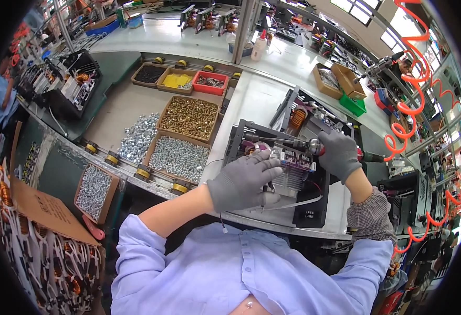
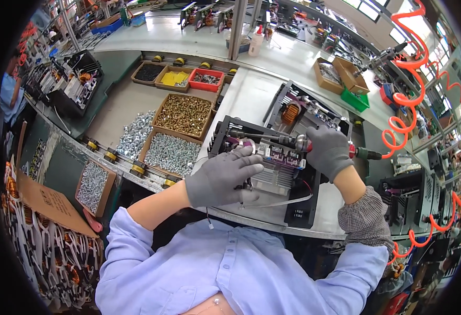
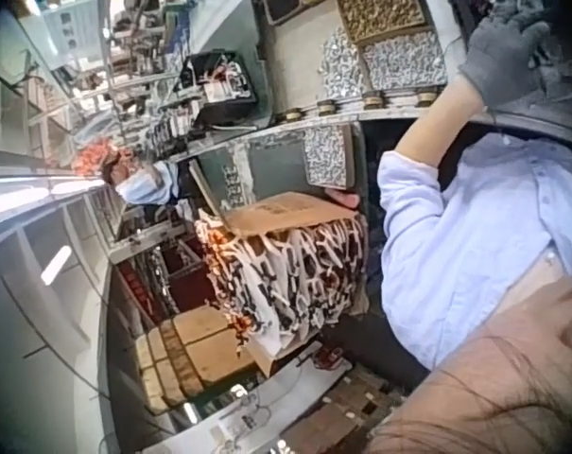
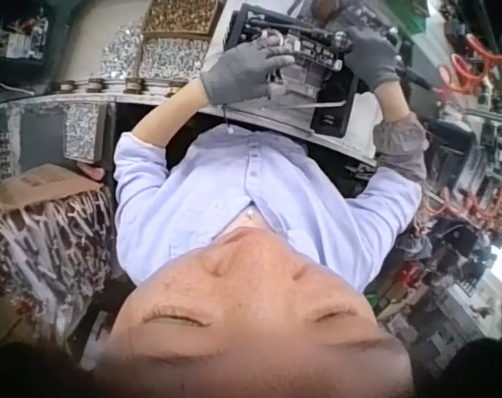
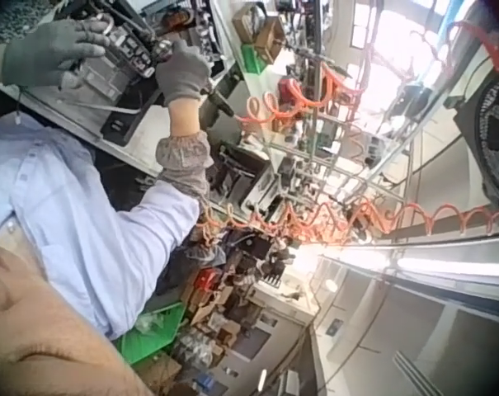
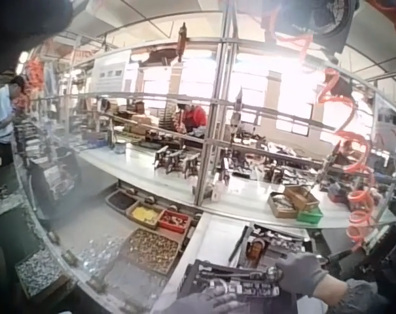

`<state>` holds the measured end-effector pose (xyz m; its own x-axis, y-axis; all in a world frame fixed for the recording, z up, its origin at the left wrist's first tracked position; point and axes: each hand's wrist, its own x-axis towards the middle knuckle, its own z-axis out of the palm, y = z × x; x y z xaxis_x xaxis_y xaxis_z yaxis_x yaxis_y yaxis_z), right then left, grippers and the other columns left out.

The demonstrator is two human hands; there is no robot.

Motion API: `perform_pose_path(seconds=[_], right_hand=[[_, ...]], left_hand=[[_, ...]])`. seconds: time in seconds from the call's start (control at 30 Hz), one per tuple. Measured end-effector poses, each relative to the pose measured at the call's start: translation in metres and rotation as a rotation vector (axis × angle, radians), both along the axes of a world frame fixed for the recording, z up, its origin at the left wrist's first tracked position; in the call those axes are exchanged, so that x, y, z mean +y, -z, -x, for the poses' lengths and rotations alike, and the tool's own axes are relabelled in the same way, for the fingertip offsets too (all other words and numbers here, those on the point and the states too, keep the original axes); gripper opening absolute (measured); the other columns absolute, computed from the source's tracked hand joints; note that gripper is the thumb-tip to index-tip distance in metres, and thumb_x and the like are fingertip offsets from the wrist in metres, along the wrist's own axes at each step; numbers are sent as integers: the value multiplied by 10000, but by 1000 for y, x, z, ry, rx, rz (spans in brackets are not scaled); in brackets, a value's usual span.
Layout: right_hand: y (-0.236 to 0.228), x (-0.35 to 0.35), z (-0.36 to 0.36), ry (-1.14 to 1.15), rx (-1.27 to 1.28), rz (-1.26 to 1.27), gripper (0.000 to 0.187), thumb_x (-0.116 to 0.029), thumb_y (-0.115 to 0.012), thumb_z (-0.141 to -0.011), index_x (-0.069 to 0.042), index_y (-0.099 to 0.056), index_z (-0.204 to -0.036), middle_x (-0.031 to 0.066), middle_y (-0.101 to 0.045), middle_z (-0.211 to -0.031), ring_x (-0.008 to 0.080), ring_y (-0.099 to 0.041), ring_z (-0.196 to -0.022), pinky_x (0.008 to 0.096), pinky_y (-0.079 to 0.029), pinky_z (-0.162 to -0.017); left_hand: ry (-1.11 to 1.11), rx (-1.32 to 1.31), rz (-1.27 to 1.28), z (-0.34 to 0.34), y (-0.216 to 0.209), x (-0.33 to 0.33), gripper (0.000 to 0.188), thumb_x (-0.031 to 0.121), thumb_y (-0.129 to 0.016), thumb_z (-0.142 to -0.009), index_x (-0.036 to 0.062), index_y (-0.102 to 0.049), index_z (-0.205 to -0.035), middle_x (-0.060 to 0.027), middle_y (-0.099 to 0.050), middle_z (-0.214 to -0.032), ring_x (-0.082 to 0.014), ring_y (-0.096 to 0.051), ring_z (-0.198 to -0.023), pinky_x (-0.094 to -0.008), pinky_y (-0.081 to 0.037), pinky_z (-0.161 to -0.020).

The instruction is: Assembling and fastening components into a solar inverter chassis on a factory assembly line.

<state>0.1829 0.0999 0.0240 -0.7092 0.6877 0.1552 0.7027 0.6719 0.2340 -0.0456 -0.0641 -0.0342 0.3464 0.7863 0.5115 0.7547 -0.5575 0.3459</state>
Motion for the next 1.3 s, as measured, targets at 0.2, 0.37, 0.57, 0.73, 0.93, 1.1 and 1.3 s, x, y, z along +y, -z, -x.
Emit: perform_pose_path(seconds=[0.2, 0.37, 0.57, 0.73, 0.93, 1.1, 1.3], right_hand=[[3, 4, 6, 32, -69, 122, 243, -169, -685, -653, -119, -617, -881, 142, -626, -828, 332, -646, -776, 445, -508, -681], [-3, 5, 11, 15, -115, 172, 263, -160, -682, -647, -99, -607, -891, 147, -633, -835, 333, -647, -787, 436, -511, -682], [1, 12, 12, -26, -98, 191, 293, -138, -678, -629, -82, -596, -904, 143, -626, -783, 349, -641, -742, 442, -505, -652], [6, 11, 11, -30, -80, 187, 272, -126, -674, -625, -78, -580, -876, 144, -620, -781, 349, -637, -725, 447, -500, -634], [3, 3, 5, -55, -58, 73, 233, -114, -663, -664, -87, -586, -881, 129, -615, -762, 326, -647, -733, 420, -519, -655], [-33, 11, -9, -153, 159, -191, 218, -150, -681, -698, -128, -595, -897, 102, -584, -758, 313, -618, -719, 425, -493, -634], [-73, 62, -50, 110, 196, -332, 206, -168, -659, -746, -157, -600, -942, 101, -604, -823, 330, -631, -769, 456, -493, -660]], left_hand=[[-404, -217, -122, 59, -6, 38, 556, 300, -726, -753, -15, -551, -1177, -190, -602, -1145, -314, -579, -1083, -375, -475, -907], [-346, 187, 811, 61, -31, 85, 599, 353, -749, -726, -36, -552, -1137, -245, -638, -1057, -349, -625, -1022, -376, -493, -883], [-389, 290, 723, 54, -30, 96, 487, 353, -754, -700, -28, -620, -971, -225, -671, -868, -362, -661, -877, -409, -529, -783], [-457, 278, 698, 52, -30, 94, 509, 361, -770, -675, -27, -623, -969, -227, -670, -855, -365, -664, -863, -404, -531, -778], [-475, 183, 737, 49, -32, 86, 606, 315, -776, -649, -13, -577, -1118, -229, -661, -996, -354, -650, -953, -388, -513, -846], [-497, -151, 598, 50, 12, 52, 1026, 212, -803, -601, -12, -256, -1439, -234, -499, -1269, -331, -533, -1165, -347, -451, -966], [-492, -764, 535, 37, 32, 41, 1005, 42, -710, -596, -15, -211, -1467, -163, -485, -1262, -228, -559, -1048, -310, -451, -943]])
